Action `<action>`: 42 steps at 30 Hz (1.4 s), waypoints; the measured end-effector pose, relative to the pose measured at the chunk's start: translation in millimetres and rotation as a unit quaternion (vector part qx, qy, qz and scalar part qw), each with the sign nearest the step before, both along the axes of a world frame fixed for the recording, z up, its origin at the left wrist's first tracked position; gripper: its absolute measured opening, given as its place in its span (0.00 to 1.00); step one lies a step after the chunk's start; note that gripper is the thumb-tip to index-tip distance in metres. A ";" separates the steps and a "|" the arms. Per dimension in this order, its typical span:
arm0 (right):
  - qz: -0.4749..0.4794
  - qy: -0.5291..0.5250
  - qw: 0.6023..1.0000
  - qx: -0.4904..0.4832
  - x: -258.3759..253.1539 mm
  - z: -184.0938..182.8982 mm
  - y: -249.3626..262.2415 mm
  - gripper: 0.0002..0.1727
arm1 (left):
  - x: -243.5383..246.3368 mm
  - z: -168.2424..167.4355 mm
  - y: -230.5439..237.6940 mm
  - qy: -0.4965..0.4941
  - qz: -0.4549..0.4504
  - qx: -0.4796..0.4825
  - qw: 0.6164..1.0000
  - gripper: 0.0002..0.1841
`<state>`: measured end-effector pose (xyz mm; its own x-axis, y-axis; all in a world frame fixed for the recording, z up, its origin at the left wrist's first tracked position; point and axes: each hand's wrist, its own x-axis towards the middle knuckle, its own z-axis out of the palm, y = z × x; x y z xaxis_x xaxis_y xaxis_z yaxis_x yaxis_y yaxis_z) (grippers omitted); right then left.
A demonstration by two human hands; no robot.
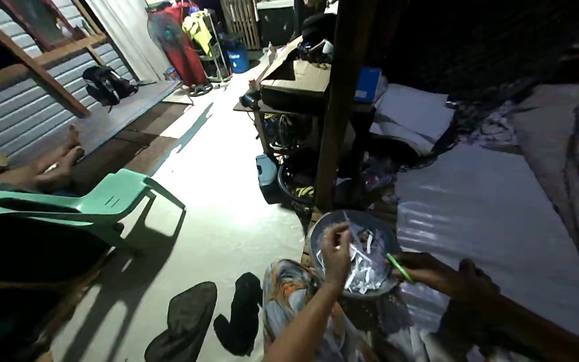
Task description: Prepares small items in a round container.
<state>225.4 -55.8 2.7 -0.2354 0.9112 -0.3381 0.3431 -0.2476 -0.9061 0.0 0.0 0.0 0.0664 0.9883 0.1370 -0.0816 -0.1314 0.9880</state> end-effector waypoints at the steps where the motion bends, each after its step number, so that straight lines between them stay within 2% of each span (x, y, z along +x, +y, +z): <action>1: 0.007 -0.021 1.000 -0.012 -4.3 1.5 0.8 0.15 | -8.1 -20.5 3.8 0.013 0.001 -0.069 0.998 0.16; 3: 0.022 -0.051 0.997 -0.044 -13.1 6.9 1.6 0.16 | -17.0 -44.2 4.9 -0.012 -0.039 -0.188 0.981 0.19; 5: 0.029 -0.055 0.996 -0.063 -18.3 8.4 1.4 0.17 | -18.2 -45.1 6.7 -0.059 -0.107 -0.257 0.959 0.23; 9: 0.035 -0.056 0.996 -0.065 -20.7 8.2 0.4 0.17 | -12.9 -47.0 9.3 -0.114 -0.216 -0.223 0.944 0.26; 13: 0.030 -0.078 0.995 -0.060 -18.4 9.6 -0.1 0.18 | -13.2 -49.0 1.2 -0.196 -0.249 -0.253 0.914 0.21; 15: 0.024 -0.080 0.995 -0.060 -18.6 10.0 -0.7 0.18 | -15.6 -47.2 -0.5 -0.203 -0.265 -0.250 0.909 0.21; 18: 0.029 -0.087 0.994 -0.063 -18.5 10.9 -1.1 0.17 | -16.9 -47.2 -2.4 -0.184 -0.263 -0.249 0.914 0.18; 24: 0.052 -0.095 0.993 -0.052 -17.4 9.7 -1.4 0.18 | -15.4 -49.7 -4.7 -0.160 -0.237 -0.269 0.920 0.08; 34: 0.046 -0.106 0.992 -0.055 -14.6 11.5 -0.2 0.18 | -12.8 -50.1 -4.2 -0.112 -0.243 -0.269 0.925 0.05; 42: 0.026 -0.114 0.991 -0.059 -13.9 19.4 0.5 0.18 | -13.0 -52.1 -5.0 -0.112 -0.256 -0.266 0.923 0.05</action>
<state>211.5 -55.3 22.1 -0.1866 0.8509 -0.4911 0.5502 -0.3236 -0.7698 -13.0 -5.0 -52.1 0.5715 0.7671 -0.2915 -0.2090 0.4796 0.8523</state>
